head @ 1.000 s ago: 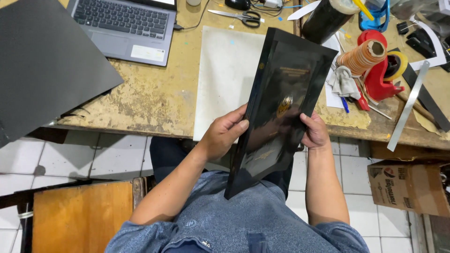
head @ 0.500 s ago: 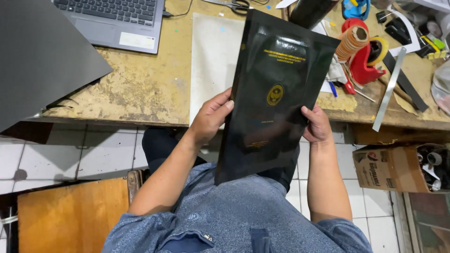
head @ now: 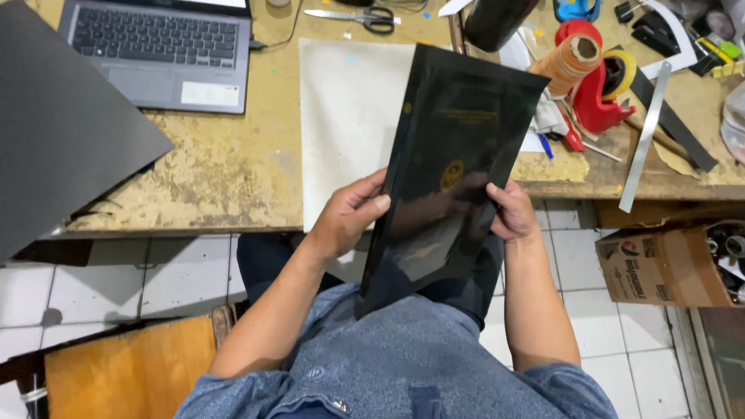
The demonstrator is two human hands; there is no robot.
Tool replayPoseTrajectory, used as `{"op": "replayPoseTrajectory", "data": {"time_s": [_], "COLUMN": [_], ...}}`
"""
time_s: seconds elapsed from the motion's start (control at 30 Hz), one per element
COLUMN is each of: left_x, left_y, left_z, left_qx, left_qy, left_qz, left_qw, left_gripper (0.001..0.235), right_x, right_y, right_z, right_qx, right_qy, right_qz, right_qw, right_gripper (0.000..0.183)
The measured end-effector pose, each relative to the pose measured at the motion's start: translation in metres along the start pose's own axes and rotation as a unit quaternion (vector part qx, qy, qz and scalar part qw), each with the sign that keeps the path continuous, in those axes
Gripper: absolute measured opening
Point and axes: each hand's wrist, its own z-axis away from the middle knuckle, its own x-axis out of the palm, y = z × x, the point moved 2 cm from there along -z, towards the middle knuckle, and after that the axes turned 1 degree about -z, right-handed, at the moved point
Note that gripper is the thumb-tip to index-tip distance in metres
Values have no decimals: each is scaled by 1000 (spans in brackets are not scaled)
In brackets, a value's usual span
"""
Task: Assembling and trimming a hardback book cover using a printed sheet, cardboard backing, and a utility knife.
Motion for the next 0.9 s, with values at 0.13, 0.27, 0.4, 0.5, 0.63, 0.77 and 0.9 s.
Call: {"op": "replayPoseTrajectory", "data": {"time_s": [0.13, 0.27, 0.4, 0.5, 0.63, 0.77, 0.9], "left_x": [-5, -5, -8, -15, -28, -40, -69], "left_y": [-6, -12, -11, 17, 18, 7, -27], "left_z": [-18, -45, -67, -66, -68, -72, -83], "left_qx": [-14, -15, -9, -39, -53, -62, 4], "left_qy": [10, -8, -10, -23, 2, 35, 78], "left_qz": [-63, 31, 110, 73, 72, 80, 99], "left_qw": [998, 999, 994, 996, 996, 994, 992], "left_gripper": [57, 53, 47, 48, 48, 46, 50], "right_x": [-6, 43, 50, 9, -9, -19, -14], "right_y": [-4, -26, -32, -32, -28, -24, -41], "right_z": [-14, -17, -29, -44, -51, -58, -58], "right_qx": [22, 24, 15, 69, 79, 65, 58], "right_qy": [-15, -36, -40, -63, -70, -41, 44], "right_qz": [4, 21, 20, 22, 17, 9, 71], "right_qw": [1000, 999, 999, 995, 994, 997, 995], "right_gripper": [21, 18, 14, 35, 35, 38, 41]}}
